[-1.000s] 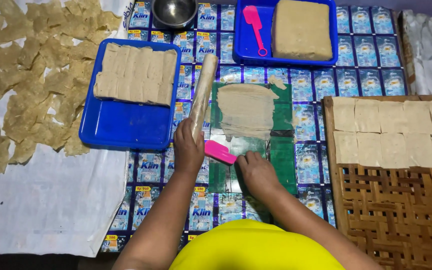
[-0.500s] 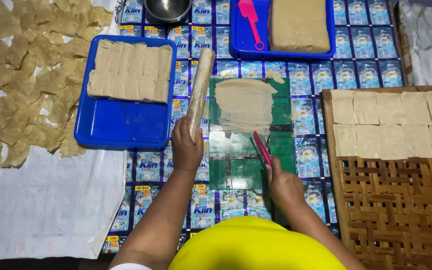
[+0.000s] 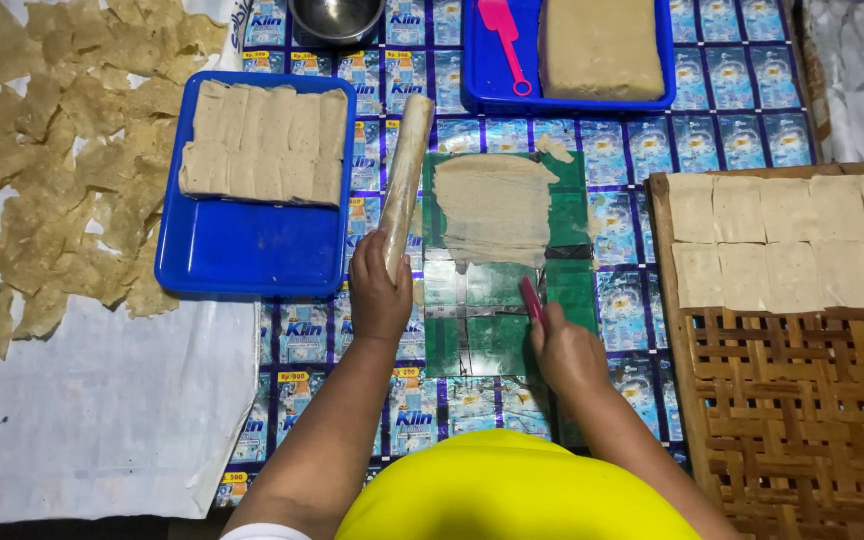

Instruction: Rolling out dough into thin sheets and cutting them into square pieces for wrappers.

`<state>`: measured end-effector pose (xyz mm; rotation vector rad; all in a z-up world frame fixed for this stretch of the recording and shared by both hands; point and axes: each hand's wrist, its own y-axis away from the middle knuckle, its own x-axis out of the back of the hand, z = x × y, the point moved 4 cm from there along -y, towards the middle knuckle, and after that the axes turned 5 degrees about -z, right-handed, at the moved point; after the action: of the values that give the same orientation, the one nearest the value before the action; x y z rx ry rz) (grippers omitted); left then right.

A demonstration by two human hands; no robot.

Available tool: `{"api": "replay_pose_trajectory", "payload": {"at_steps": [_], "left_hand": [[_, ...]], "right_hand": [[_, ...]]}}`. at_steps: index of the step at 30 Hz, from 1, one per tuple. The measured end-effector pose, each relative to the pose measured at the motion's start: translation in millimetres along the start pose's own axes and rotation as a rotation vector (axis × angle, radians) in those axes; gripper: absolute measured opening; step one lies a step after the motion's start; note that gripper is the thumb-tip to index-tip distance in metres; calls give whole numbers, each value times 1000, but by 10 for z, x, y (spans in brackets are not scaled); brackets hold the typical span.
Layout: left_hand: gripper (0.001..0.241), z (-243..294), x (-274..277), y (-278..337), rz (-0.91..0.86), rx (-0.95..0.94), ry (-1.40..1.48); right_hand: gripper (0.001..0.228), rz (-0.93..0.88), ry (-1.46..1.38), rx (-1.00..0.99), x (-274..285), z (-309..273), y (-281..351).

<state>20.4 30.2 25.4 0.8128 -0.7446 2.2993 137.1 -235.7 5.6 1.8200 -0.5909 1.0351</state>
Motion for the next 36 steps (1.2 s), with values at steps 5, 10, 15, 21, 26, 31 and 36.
{"api": "replay_pose_trajectory", "payload": {"at_steps": [5,10,15,21,26,31,36], "left_hand": [[45,6,8,-7,-7,4,2],[45,-10,-6,-6,-7,1,14],[45,4,15,-22,-17,22,16],[46,-12,6,-25,-20,31,24],[45,-25,-1,-31,-17,30,25],[45,-58,-29,-40,-14,27,37],[46,-54,-22,-49,-6,21,34]], "right_hand": [[31,36,-62,-61,-14,-14,-31],[27,83,-80,-59,43,-73,-90],[29,165,-101,-37,99,-98,-262],[27,178,-59,-31,109,-119,-580],[27,201,-114,-9,292,-253,-693],[28,228,-88,12,325,-244,-985],[28,294,-45,54,456,-345,-1249]]}}
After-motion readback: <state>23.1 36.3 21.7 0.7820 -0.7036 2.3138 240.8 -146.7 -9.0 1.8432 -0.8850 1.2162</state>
